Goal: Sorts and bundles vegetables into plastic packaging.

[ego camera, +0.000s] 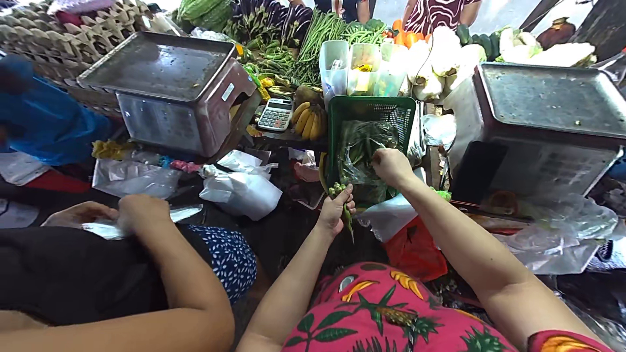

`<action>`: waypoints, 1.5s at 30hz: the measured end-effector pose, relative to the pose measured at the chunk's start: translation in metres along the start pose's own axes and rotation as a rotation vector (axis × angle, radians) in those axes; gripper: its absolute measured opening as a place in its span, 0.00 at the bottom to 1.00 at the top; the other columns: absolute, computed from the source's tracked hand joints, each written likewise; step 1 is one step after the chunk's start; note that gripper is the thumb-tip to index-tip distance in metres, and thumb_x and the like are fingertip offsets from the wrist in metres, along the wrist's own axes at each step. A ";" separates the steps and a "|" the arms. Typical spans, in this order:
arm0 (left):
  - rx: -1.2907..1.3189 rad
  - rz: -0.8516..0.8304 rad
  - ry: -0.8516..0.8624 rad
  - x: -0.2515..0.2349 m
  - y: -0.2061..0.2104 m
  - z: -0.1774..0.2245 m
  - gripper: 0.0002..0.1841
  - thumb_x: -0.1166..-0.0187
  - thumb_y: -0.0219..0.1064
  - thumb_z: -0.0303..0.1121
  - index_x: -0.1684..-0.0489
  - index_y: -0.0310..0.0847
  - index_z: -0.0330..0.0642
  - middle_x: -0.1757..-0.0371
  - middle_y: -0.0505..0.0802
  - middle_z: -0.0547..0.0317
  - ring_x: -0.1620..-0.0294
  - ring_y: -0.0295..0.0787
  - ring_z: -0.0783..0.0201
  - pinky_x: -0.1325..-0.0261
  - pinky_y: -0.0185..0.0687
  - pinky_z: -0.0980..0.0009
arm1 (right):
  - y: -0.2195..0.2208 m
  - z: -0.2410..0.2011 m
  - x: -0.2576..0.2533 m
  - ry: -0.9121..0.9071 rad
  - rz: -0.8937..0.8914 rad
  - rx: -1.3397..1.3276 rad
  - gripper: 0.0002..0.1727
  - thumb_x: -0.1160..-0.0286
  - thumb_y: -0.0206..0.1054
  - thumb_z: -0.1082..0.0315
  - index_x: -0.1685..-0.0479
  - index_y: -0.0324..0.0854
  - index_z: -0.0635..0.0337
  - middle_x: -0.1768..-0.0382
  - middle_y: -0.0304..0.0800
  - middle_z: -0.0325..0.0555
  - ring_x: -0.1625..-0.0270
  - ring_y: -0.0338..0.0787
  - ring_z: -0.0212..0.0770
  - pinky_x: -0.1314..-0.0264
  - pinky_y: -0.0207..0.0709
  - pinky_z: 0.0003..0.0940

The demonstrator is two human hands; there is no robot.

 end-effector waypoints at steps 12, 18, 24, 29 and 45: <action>0.069 -0.027 0.058 0.007 -0.002 0.012 0.14 0.07 0.55 0.38 0.53 0.79 0.37 0.60 0.91 0.53 0.58 0.92 0.59 0.46 0.91 0.59 | -0.010 -0.003 -0.001 0.281 -0.029 -0.203 0.22 0.16 0.63 0.52 0.53 0.88 0.67 0.53 0.91 0.65 0.46 0.91 0.65 0.46 0.80 0.68; -0.037 -0.233 0.087 0.010 0.021 0.017 0.17 0.07 0.53 0.39 0.32 0.73 0.36 0.41 0.93 0.49 0.42 0.93 0.57 0.38 0.89 0.59 | 0.006 -0.020 0.076 -0.099 -0.334 -0.563 0.17 0.11 0.55 0.58 0.47 0.86 0.59 0.68 0.89 0.38 0.69 0.86 0.31 0.60 0.82 0.34; -0.278 -0.365 0.244 0.009 0.059 0.010 0.13 0.23 0.71 0.22 0.44 0.81 0.28 0.47 0.95 0.46 0.44 0.93 0.57 0.35 0.87 0.60 | 0.019 -0.010 0.115 -0.163 -0.192 -0.311 0.21 0.09 0.50 0.60 0.39 0.85 0.64 0.48 0.92 0.56 0.43 0.91 0.50 0.33 0.80 0.51; -0.395 -0.311 0.349 0.020 0.077 0.010 0.08 0.23 0.72 0.24 0.53 0.82 0.32 0.61 0.95 0.54 0.58 0.95 0.62 0.45 0.92 0.62 | -0.007 0.016 0.147 -0.156 -0.124 -0.233 0.23 0.10 0.54 0.53 0.40 0.90 0.58 0.51 0.95 0.51 0.48 0.93 0.49 0.39 0.83 0.53; -1.223 -0.259 0.557 0.052 0.118 -0.017 0.13 0.27 0.77 0.41 0.57 0.86 0.43 0.65 0.90 0.70 0.64 0.85 0.80 0.56 0.84 0.79 | -0.117 0.208 0.195 0.177 0.589 -0.345 0.17 0.15 0.63 0.59 0.40 0.88 0.60 0.44 0.92 0.53 0.41 0.91 0.50 0.37 0.84 0.53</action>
Point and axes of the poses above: each hand's wrist, its own x-axis away from the middle knuckle, its own y-axis out of the palm, z = x × y, the point moved 8 cm from there along -x, towards the middle knuckle
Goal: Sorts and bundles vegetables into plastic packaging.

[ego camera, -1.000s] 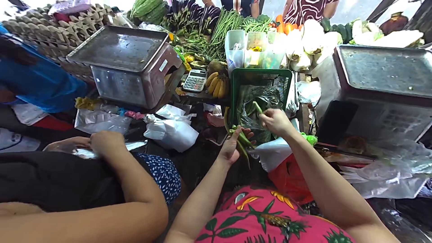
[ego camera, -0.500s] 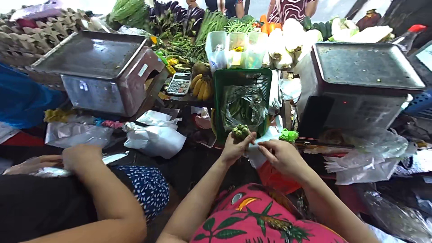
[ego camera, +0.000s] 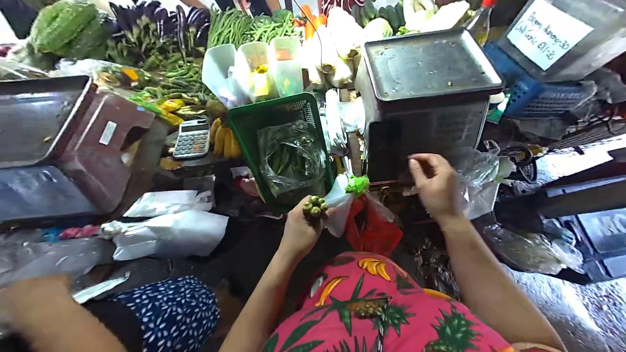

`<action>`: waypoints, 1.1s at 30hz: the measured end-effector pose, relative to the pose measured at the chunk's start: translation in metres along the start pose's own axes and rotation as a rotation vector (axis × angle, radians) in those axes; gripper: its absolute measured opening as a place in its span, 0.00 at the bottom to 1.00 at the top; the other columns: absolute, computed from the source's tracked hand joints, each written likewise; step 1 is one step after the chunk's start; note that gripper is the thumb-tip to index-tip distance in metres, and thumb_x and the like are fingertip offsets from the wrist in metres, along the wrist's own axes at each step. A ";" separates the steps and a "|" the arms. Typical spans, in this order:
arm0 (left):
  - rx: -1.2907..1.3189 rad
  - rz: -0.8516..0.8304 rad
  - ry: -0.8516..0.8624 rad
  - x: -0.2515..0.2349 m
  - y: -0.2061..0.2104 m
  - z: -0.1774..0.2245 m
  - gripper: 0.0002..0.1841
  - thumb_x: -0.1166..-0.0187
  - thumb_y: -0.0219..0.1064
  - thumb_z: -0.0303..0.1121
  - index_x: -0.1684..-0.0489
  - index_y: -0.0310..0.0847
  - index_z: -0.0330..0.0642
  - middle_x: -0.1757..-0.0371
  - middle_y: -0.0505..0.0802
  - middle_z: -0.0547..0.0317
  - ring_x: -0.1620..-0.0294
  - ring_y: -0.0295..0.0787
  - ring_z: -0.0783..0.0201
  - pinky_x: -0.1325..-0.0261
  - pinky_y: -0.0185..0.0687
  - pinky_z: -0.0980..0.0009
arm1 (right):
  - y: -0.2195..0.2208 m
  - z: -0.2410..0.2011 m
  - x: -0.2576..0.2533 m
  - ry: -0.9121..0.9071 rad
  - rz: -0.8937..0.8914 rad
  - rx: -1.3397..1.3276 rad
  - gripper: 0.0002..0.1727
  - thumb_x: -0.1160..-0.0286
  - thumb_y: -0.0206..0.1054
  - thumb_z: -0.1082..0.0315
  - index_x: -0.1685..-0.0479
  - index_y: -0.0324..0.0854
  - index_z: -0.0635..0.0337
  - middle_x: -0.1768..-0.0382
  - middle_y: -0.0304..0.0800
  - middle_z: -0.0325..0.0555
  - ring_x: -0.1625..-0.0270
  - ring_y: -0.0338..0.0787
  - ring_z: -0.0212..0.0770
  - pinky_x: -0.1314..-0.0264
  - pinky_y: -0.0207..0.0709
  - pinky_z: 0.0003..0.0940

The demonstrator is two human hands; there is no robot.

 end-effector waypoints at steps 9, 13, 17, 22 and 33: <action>0.036 0.054 -0.165 0.017 0.026 -0.006 0.11 0.31 0.79 0.37 0.58 0.86 0.45 0.67 0.89 0.71 0.67 0.86 0.79 0.60 0.85 0.78 | -0.019 0.091 -0.018 0.338 -0.162 0.170 0.16 0.23 0.74 0.58 0.49 0.92 0.62 0.49 0.94 0.63 0.39 0.90 0.63 0.31 0.75 0.68; 0.067 0.072 -0.157 0.021 0.036 0.007 0.13 0.31 0.80 0.36 0.56 0.86 0.43 0.64 0.91 0.69 0.66 0.88 0.77 0.60 0.87 0.77 | -0.033 0.095 -0.024 0.358 -0.014 -0.340 0.08 0.23 0.74 0.65 0.57 0.89 0.62 0.64 0.93 0.44 0.63 0.89 0.35 0.54 0.83 0.38; 0.118 0.080 -0.073 0.018 0.055 0.028 0.20 0.27 0.77 0.36 0.42 0.79 0.37 0.62 0.90 0.64 0.66 0.88 0.74 0.62 0.89 0.74 | -0.022 0.068 -0.023 0.452 -0.127 -1.129 0.19 0.08 0.42 0.63 0.45 0.83 0.52 0.56 0.95 0.36 0.62 0.91 0.27 0.58 0.85 0.22; 0.086 0.126 0.008 0.013 0.076 0.048 0.30 0.25 0.76 0.34 0.28 0.66 0.33 0.59 0.92 0.60 0.61 0.91 0.74 0.54 0.90 0.75 | -0.005 -0.039 0.023 -0.240 -0.540 -0.752 0.25 0.18 0.65 0.64 0.21 0.79 0.49 0.65 0.93 0.36 0.68 0.89 0.29 0.62 0.88 0.30; -0.032 0.066 0.093 0.029 0.085 0.058 0.64 0.41 0.84 0.28 0.07 0.29 0.30 0.54 0.93 0.53 0.51 0.93 0.67 0.39 0.89 0.66 | 0.071 -0.018 0.072 -0.345 -0.903 -0.047 0.30 0.30 0.67 0.34 0.42 0.90 0.46 0.63 0.93 0.48 0.54 0.91 0.54 0.50 0.80 0.65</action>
Point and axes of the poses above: each hand's wrist, its own x-axis away from the middle knuckle, its own y-axis out of the palm, z = x × y, the point moved 8 cm from there along -x, towards the middle knuckle
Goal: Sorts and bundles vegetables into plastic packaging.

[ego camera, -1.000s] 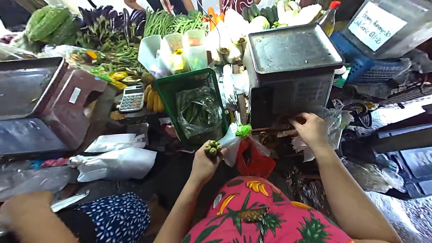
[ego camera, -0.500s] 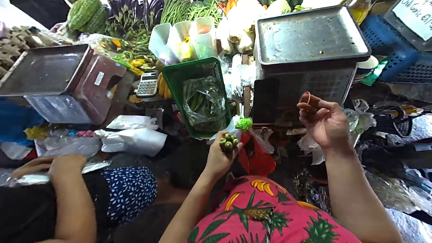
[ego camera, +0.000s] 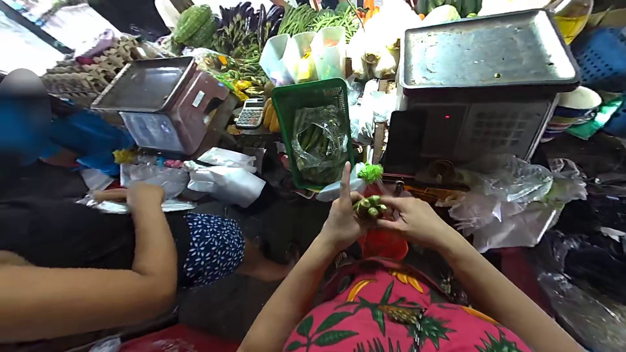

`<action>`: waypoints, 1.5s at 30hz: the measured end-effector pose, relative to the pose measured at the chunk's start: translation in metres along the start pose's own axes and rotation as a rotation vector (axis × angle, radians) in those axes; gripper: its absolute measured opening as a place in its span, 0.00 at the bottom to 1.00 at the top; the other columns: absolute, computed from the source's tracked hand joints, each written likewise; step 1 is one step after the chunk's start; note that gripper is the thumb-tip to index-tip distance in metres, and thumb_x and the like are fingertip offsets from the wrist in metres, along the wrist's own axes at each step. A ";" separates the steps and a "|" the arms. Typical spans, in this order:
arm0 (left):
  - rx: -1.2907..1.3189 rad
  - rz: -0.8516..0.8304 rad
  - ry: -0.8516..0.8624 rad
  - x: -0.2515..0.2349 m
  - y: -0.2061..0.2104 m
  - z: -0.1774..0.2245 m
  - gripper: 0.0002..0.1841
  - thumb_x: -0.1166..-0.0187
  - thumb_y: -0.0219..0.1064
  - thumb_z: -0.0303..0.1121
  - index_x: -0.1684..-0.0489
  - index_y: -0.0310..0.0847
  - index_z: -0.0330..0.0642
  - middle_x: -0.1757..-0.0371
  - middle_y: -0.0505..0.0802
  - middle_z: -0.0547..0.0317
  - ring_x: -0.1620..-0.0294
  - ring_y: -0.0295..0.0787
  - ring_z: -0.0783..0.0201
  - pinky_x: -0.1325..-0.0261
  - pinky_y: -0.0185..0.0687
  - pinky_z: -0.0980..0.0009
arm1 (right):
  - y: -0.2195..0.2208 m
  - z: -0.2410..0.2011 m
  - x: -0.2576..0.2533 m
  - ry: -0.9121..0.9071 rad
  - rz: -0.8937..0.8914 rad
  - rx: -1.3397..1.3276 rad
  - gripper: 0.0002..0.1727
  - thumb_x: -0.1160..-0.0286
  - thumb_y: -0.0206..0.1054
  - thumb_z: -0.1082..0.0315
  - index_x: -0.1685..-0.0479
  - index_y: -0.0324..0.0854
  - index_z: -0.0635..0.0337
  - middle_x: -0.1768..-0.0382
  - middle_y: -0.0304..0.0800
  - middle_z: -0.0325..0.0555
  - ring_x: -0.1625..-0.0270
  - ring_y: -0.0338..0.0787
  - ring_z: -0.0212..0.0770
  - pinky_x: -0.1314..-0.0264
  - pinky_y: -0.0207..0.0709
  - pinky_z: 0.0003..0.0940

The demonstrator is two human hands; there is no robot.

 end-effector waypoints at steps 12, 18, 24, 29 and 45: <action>0.582 0.055 0.293 0.016 -0.013 0.064 0.35 0.43 0.79 0.20 0.32 0.66 0.24 0.48 0.90 0.47 0.48 0.90 0.63 0.40 0.88 0.65 | -0.024 -0.023 -0.002 -0.169 0.322 -1.626 0.25 0.12 0.42 0.72 0.22 0.74 0.58 0.34 0.92 0.37 0.41 0.94 0.30 0.44 0.90 0.25; 0.251 -0.089 -0.112 0.031 0.000 0.010 0.28 0.38 0.79 0.23 0.38 0.73 0.28 0.53 0.91 0.45 0.53 0.92 0.57 0.47 0.89 0.58 | -0.008 -0.020 0.015 -0.288 0.155 -0.835 0.49 0.39 0.81 0.45 0.17 0.69 0.61 0.25 0.81 0.44 0.28 0.85 0.39 0.30 0.86 0.35; 0.217 -0.165 0.026 0.035 0.026 0.025 0.30 0.35 0.83 0.33 0.40 0.73 0.26 0.54 0.92 0.44 0.53 0.92 0.58 0.46 0.89 0.59 | -0.009 0.015 0.021 -0.166 0.334 -0.904 0.18 0.48 0.85 0.64 0.57 0.86 0.49 0.59 0.95 0.35 0.61 0.93 0.31 0.59 0.89 0.26; -0.033 -0.457 -0.305 0.037 0.049 -0.061 0.25 0.10 0.59 0.46 0.22 0.76 0.41 0.42 0.92 0.41 0.39 0.91 0.49 0.29 0.81 0.47 | -0.025 0.061 0.039 -0.131 0.207 -1.603 0.17 0.38 0.77 0.55 0.49 0.88 0.43 0.54 0.93 0.36 0.56 0.93 0.31 0.57 0.88 0.25; -0.760 -0.883 -0.886 0.140 0.053 -0.167 0.25 0.19 0.69 0.37 0.25 0.77 0.36 0.33 0.87 0.34 0.30 0.83 0.34 0.34 0.77 0.34 | 0.138 0.146 -0.038 0.652 0.423 -0.722 0.40 0.34 0.81 0.69 0.19 0.68 0.69 0.28 0.82 0.61 0.26 0.83 0.48 0.22 0.77 0.44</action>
Point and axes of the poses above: each hand's wrist, its own x-axis away from the middle knuckle, its own y-axis out of the palm, z = x × y, the point moved 8 cm from there along -x, towards the middle knuckle
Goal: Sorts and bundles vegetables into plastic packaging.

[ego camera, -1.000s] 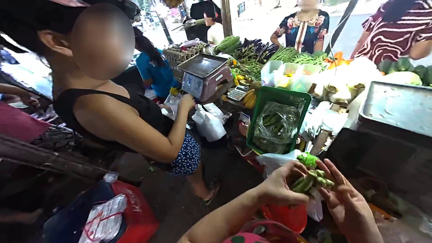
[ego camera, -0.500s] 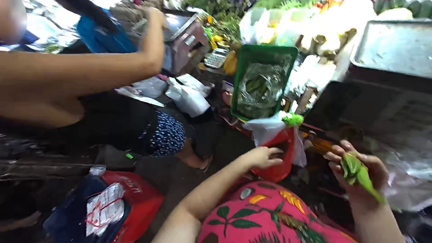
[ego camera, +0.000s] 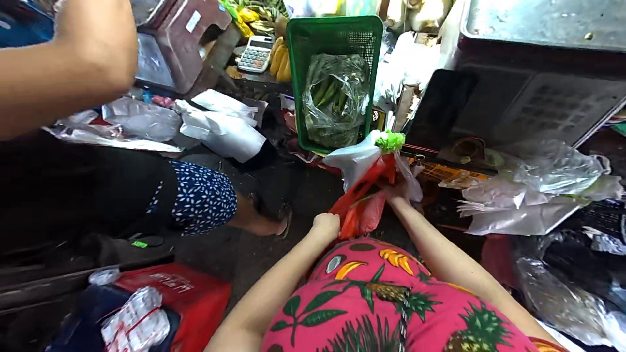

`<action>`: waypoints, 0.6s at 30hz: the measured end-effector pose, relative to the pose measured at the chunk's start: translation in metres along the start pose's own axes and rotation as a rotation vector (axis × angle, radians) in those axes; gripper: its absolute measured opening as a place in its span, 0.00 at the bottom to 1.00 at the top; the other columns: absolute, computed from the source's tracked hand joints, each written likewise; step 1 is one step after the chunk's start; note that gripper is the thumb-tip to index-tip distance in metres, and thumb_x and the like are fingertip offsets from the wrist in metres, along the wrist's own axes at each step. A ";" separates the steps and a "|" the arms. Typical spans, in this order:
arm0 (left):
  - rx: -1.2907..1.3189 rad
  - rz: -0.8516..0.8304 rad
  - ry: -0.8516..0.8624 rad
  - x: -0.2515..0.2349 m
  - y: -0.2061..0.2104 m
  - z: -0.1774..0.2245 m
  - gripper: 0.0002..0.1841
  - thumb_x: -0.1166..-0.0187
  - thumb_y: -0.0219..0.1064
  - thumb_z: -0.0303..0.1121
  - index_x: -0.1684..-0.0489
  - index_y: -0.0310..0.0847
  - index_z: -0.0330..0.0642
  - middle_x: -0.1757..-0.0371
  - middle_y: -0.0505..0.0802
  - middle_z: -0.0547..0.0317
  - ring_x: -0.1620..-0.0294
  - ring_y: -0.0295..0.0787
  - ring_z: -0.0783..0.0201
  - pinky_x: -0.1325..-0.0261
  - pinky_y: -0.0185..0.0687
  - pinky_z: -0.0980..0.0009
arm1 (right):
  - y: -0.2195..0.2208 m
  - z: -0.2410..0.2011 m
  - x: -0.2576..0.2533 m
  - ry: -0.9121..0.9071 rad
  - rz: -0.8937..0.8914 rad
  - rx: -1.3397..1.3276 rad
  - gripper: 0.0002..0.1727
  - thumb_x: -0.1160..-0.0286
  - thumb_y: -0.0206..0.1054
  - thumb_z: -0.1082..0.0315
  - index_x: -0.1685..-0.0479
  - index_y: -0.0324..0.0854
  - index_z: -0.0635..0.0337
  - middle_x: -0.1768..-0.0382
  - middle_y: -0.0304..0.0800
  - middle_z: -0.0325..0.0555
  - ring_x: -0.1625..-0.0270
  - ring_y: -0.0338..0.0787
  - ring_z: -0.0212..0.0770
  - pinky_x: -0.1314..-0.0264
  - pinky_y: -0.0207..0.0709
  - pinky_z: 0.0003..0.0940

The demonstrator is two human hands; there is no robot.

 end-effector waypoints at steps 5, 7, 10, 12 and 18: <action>0.001 -0.037 0.057 0.003 -0.016 0.003 0.40 0.20 0.70 0.47 0.06 0.56 0.57 0.29 0.85 0.32 0.29 0.81 0.31 0.33 0.75 0.30 | 0.010 0.057 0.019 0.315 -0.101 -0.222 0.16 0.12 0.57 0.72 0.32 0.76 0.72 0.45 0.88 0.57 0.46 0.89 0.43 0.41 0.84 0.40; -0.018 -0.059 0.039 0.000 -0.018 0.004 0.36 0.20 0.70 0.47 0.13 0.66 0.43 0.31 0.86 0.32 0.29 0.82 0.32 0.34 0.75 0.32 | 0.009 0.052 0.031 0.293 -0.123 -0.434 0.16 0.11 0.55 0.74 0.31 0.72 0.72 0.47 0.87 0.55 0.50 0.89 0.41 0.45 0.86 0.38; -0.057 -0.107 -0.022 0.001 -0.024 -0.005 0.33 0.22 0.70 0.52 0.30 0.78 0.30 0.32 0.86 0.33 0.30 0.83 0.35 0.34 0.76 0.33 | -0.032 0.008 0.045 0.024 -0.034 -0.196 0.29 0.22 0.69 0.72 0.23 0.69 0.71 0.37 0.86 0.58 0.43 0.91 0.42 0.39 0.88 0.38; -0.071 -0.119 -0.024 0.001 -0.027 -0.014 0.35 0.23 0.70 0.56 0.34 0.80 0.28 0.32 0.86 0.32 0.30 0.83 0.35 0.34 0.76 0.33 | -0.061 -0.050 0.070 -0.182 0.008 0.093 0.29 0.28 0.74 0.65 0.28 0.76 0.67 0.40 0.89 0.55 0.44 0.92 0.40 0.41 0.88 0.37; -0.117 -0.133 0.032 0.000 -0.036 -0.024 0.35 0.24 0.70 0.58 0.40 0.83 0.28 0.33 0.87 0.32 0.30 0.83 0.35 0.34 0.76 0.33 | -0.040 -0.189 0.151 -0.642 -0.050 0.062 0.23 0.28 0.75 0.65 0.35 0.81 0.63 0.44 0.91 0.46 0.45 0.92 0.35 0.40 0.90 0.34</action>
Point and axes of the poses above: each hand's wrist, its own x-axis away from the middle knuckle, its own y-axis out of the palm, z = x × y, the point moved 8 cm from there along -x, towards the middle knuckle
